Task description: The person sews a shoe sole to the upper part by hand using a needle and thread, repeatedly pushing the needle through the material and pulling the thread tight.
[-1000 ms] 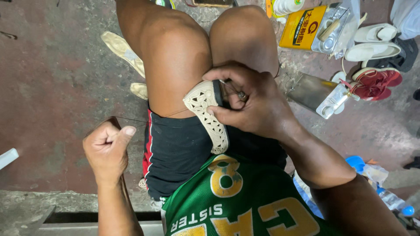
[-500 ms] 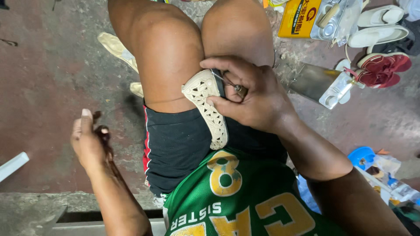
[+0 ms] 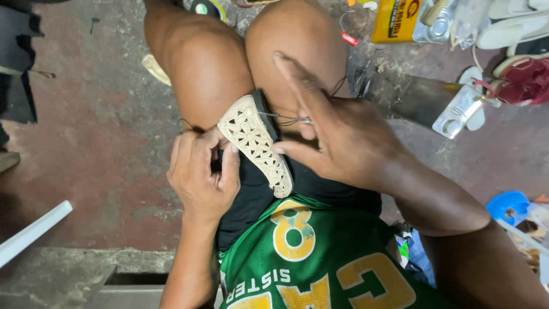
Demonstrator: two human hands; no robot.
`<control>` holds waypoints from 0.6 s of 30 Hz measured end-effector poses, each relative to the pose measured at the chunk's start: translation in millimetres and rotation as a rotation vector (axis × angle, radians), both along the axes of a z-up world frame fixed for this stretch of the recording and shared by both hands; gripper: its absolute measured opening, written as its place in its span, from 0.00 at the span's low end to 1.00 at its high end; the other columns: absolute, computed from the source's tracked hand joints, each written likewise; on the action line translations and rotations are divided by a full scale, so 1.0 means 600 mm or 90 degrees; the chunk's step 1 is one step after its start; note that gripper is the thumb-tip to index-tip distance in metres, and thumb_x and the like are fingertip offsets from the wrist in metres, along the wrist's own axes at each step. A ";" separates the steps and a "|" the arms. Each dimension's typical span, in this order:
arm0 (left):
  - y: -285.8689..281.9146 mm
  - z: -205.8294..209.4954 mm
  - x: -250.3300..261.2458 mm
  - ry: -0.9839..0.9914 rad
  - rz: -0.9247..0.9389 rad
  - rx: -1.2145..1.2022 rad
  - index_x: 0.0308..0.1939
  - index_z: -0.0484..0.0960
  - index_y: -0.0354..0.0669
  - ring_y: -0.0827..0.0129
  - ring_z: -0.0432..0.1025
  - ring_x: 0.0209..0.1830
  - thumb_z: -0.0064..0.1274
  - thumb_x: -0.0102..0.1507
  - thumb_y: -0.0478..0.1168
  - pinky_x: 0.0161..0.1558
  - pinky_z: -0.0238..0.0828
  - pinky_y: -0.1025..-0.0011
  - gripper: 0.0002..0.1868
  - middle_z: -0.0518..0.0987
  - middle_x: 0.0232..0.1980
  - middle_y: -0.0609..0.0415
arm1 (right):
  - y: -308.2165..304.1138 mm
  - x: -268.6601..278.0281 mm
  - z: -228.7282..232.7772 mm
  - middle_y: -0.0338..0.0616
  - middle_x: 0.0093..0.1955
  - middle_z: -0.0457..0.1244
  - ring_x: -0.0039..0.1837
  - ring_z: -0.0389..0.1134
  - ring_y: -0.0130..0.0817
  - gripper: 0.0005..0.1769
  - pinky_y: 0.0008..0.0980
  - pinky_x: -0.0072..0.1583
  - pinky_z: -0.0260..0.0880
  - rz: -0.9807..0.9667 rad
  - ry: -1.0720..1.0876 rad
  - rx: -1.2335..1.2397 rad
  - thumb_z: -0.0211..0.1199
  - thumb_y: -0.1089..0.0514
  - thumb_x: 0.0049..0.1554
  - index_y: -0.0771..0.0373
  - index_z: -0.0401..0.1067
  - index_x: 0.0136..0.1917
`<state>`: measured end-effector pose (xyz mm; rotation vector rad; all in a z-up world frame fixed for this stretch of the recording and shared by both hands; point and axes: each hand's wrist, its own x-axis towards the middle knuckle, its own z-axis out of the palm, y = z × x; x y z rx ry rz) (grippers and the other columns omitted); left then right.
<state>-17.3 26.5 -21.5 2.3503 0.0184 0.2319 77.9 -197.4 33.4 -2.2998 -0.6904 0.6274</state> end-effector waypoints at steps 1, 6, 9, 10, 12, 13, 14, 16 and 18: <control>0.002 -0.004 -0.001 -0.004 0.001 0.001 0.47 0.77 0.39 0.54 0.68 0.37 0.60 0.66 0.34 0.39 0.65 0.59 0.08 0.73 0.39 0.48 | -0.007 0.005 0.005 0.39 0.36 0.65 0.37 0.70 0.35 0.57 0.37 0.40 0.71 0.020 -0.017 -0.031 0.74 0.45 0.53 0.63 0.43 0.82; 0.002 -0.018 0.005 -0.030 0.002 0.003 0.36 0.72 0.39 0.52 0.66 0.38 0.57 0.68 0.35 0.40 0.64 0.61 0.10 0.69 0.38 0.46 | -0.024 0.030 0.026 0.51 0.64 0.65 0.45 0.73 0.45 0.53 0.40 0.45 0.74 0.113 -0.121 -0.033 0.73 0.41 0.51 0.61 0.52 0.80; 0.002 -0.019 0.008 -0.016 0.020 -0.018 0.28 0.68 0.36 0.52 0.64 0.36 0.58 0.65 0.35 0.36 0.60 0.62 0.15 0.64 0.33 0.46 | 0.001 0.027 0.017 0.50 0.64 0.62 0.50 0.72 0.46 0.49 0.41 0.48 0.73 0.042 -0.070 0.060 0.73 0.39 0.52 0.60 0.56 0.77; 0.001 -0.020 0.009 -0.013 0.026 -0.047 0.28 0.68 0.36 0.53 0.63 0.36 0.58 0.65 0.35 0.37 0.59 0.62 0.15 0.64 0.33 0.47 | 0.015 0.027 0.006 0.49 0.65 0.61 0.54 0.71 0.47 0.48 0.42 0.50 0.72 0.033 -0.082 0.094 0.72 0.39 0.52 0.61 0.56 0.76; 0.001 -0.021 0.010 -0.003 0.037 -0.106 0.26 0.68 0.36 0.56 0.62 0.35 0.58 0.65 0.34 0.39 0.59 0.63 0.17 0.64 0.33 0.49 | 0.035 0.020 -0.008 0.44 0.63 0.61 0.58 0.71 0.44 0.44 0.44 0.55 0.71 0.024 -0.137 0.075 0.72 0.38 0.52 0.59 0.60 0.74; 0.000 -0.022 0.008 0.004 0.044 -0.120 0.27 0.70 0.35 0.59 0.62 0.35 0.57 0.66 0.34 0.39 0.59 0.64 0.15 0.64 0.33 0.49 | 0.044 0.014 -0.014 0.40 0.61 0.63 0.57 0.71 0.41 0.42 0.46 0.56 0.69 0.028 -0.182 0.022 0.73 0.37 0.52 0.56 0.63 0.72; 0.000 -0.023 0.006 0.010 0.052 -0.134 0.29 0.72 0.34 0.61 0.62 0.35 0.56 0.67 0.33 0.39 0.60 0.65 0.14 0.65 0.34 0.50 | 0.049 0.010 -0.018 0.36 0.59 0.64 0.57 0.71 0.38 0.40 0.47 0.57 0.68 0.031 -0.226 -0.032 0.73 0.35 0.52 0.53 0.67 0.71; -0.001 -0.023 0.000 0.018 0.080 -0.166 0.29 0.72 0.33 0.64 0.62 0.37 0.55 0.69 0.32 0.39 0.60 0.68 0.14 0.67 0.37 0.50 | 0.053 0.008 -0.022 0.34 0.59 0.65 0.55 0.71 0.37 0.39 0.46 0.56 0.66 0.016 -0.185 -0.043 0.73 0.35 0.52 0.52 0.68 0.71; 0.002 -0.030 -0.001 0.010 0.114 -0.204 0.29 0.70 0.32 0.66 0.62 0.39 0.53 0.71 0.31 0.38 0.60 0.71 0.15 0.68 0.42 0.48 | 0.056 0.007 -0.023 0.33 0.59 0.66 0.55 0.71 0.36 0.39 0.45 0.56 0.66 0.005 -0.183 -0.037 0.73 0.35 0.52 0.52 0.69 0.70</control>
